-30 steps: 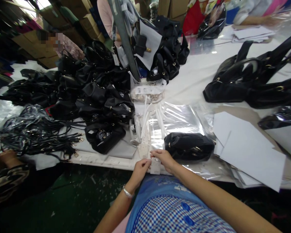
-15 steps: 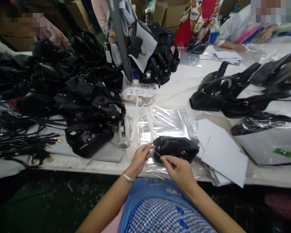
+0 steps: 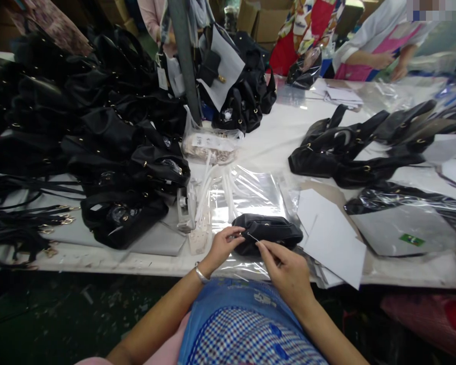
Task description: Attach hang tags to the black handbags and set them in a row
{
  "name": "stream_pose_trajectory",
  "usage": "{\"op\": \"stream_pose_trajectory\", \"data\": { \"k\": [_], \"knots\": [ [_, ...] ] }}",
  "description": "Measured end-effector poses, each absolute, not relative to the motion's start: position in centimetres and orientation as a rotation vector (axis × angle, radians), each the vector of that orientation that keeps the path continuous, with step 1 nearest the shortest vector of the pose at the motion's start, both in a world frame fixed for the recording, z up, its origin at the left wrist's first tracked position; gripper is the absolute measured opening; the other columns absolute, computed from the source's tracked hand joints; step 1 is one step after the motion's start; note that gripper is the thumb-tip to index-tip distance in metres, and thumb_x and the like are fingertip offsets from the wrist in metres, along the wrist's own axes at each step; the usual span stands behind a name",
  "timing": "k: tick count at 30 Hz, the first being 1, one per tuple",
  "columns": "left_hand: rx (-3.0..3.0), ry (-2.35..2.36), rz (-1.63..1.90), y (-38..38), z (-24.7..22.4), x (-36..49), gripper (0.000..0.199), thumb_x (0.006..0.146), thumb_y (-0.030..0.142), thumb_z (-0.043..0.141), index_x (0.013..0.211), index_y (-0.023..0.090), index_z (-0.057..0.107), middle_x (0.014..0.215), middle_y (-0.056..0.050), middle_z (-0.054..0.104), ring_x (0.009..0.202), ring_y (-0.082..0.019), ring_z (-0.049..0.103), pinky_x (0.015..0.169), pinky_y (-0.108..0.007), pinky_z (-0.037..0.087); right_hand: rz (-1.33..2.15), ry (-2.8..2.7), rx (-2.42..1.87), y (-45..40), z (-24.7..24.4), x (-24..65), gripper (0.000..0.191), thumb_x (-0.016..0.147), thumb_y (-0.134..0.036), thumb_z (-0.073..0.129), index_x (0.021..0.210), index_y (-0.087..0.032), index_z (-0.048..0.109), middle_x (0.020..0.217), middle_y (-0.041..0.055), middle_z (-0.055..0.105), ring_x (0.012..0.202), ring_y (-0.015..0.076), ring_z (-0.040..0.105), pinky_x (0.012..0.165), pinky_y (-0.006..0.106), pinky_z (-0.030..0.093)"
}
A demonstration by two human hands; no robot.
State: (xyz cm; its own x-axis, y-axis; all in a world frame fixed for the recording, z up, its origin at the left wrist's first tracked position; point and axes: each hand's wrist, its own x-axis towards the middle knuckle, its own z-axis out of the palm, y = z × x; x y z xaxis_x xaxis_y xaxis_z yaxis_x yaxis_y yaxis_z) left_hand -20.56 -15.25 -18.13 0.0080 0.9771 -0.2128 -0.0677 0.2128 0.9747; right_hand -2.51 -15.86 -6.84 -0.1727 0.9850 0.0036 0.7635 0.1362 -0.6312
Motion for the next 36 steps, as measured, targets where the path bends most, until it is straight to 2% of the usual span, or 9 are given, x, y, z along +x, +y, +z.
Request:
{"op": "stream_pose_trajectory", "data": {
  "k": [6,11,15,21,24,26,29,33,36],
  "knots": [
    [0.993,1.225,1.065,-15.2,-18.5,-20.7,0.029,0.077,0.023,0.07,0.105,0.017,0.071,0.103,-0.009,0.068,0.086,-0.017,0.063,0.073,-0.026,0.052,0.821,-1.954,-1.71,-15.7,-8.6,-3.8,0.029,0.09,-0.042,0.054,0.094,-0.023,0.075,0.088,0.0025,0.076,0.066,0.0185,0.067,0.064,0.028,0.053],
    [1.06,1.205,1.045,-15.1,-18.8,-21.0,0.032,0.075,0.019,0.072,0.107,0.018,0.07,0.105,-0.008,0.068,0.087,-0.016,0.063,0.07,-0.023,0.051,0.898,-1.928,-1.76,-15.9,-10.1,-4.3,0.032,0.09,-0.044,0.052,0.091,-0.021,0.075,0.072,0.0008,0.072,0.056,0.0156,0.06,0.057,0.025,0.047],
    [1.211,1.343,1.017,-14.8,-19.0,-21.1,0.023,0.079,0.016,0.068,0.101,0.02,0.072,0.095,-0.004,0.072,0.081,-0.016,0.065,0.071,-0.025,0.051,0.953,-1.902,-1.811,-15.9,-11.5,-4.7,0.036,0.089,-0.047,0.051,0.09,-0.02,0.075,0.063,0.0004,0.067,0.055,0.0158,0.058,0.056,0.026,0.042],
    [1.428,1.474,0.943,-15.4,-18.5,-22.1,0.012,0.085,0.025,0.064,0.092,0.024,0.074,0.095,-0.003,0.074,0.088,-0.019,0.066,0.083,-0.03,0.05,1.3,-1.787,-1.769,-15.6,-11.2,-3.5,0.044,0.092,-0.051,0.044,0.107,-0.02,0.071,0.074,0.0024,0.069,0.068,0.0184,0.062,0.065,0.028,0.047],
    [1.469,1.516,0.891,-16.2,-17.8,-23.4,0.014,0.087,0.027,0.061,0.091,0.024,0.074,0.093,-0.004,0.072,0.088,-0.019,0.065,0.078,-0.03,0.052,1.561,-1.776,-1.616,-15.3,-10.2,-1.6,0.041,0.086,-0.046,0.055,0.121,-0.025,0.064,0.099,0.0043,0.071,0.091,0.0216,0.065,0.083,0.032,0.049],
    [1.414,1.512,0.914,-16.6,-17.0,-24.1,0.015,0.087,0.03,0.06,0.09,0.023,0.073,0.093,-0.005,0.07,0.089,-0.019,0.064,0.07,-0.026,0.052,1.642,-1.793,-1.548,-15.3,-9.8,-0.3,0.045,0.079,-0.039,0.066,0.122,-0.027,0.061,0.116,0.0048,0.067,0.102,0.0232,0.063,0.089,0.034,0.048],
    [1.274,1.478,0.996,-16.8,-15.8,-24.3,0.017,0.086,0.033,0.062,0.087,0.021,0.073,0.096,-0.007,0.066,0.092,-0.019,0.063,0.061,-0.022,0.051,1.636,-1.766,-1.574,-15.5,-10.1,0.8,0.037,0.078,-0.033,0.066,0.113,-0.026,0.062,0.109,0.0037,0.068,0.092,0.0216,0.065,0.083,0.032,0.05],
    [1.112,1.442,1.105,-16.5,-14.1,-23.4,0.017,0.081,0.033,0.067,0.079,0.017,0.072,0.104,-0.009,0.064,0.097,-0.019,0.062,0.061,-0.02,0.05,1.483,-1.677,-1.648,-16.3,-11.0,0.4,0.031,0.08,-0.034,0.065,0.109,-0.025,0.061,0.098,0.0022,0.071,0.086,0.0207,0.067,0.079,0.031,0.05],
    [0.92,1.292,1.114,-16.2,-13.4,-22.3,0.017,0.081,0.033,0.067,0.084,0.016,0.069,0.11,-0.01,0.067,0.083,-0.015,0.066,0.063,-0.021,0.051,1.413,-1.662,-1.629,-17.1,-11.5,-0.4,0.031,0.084,-0.037,0.062,0.112,-0.025,0.059,0.095,0.0022,0.071,0.084,0.0198,0.067,0.077,0.03,0.051]
  ]
}}
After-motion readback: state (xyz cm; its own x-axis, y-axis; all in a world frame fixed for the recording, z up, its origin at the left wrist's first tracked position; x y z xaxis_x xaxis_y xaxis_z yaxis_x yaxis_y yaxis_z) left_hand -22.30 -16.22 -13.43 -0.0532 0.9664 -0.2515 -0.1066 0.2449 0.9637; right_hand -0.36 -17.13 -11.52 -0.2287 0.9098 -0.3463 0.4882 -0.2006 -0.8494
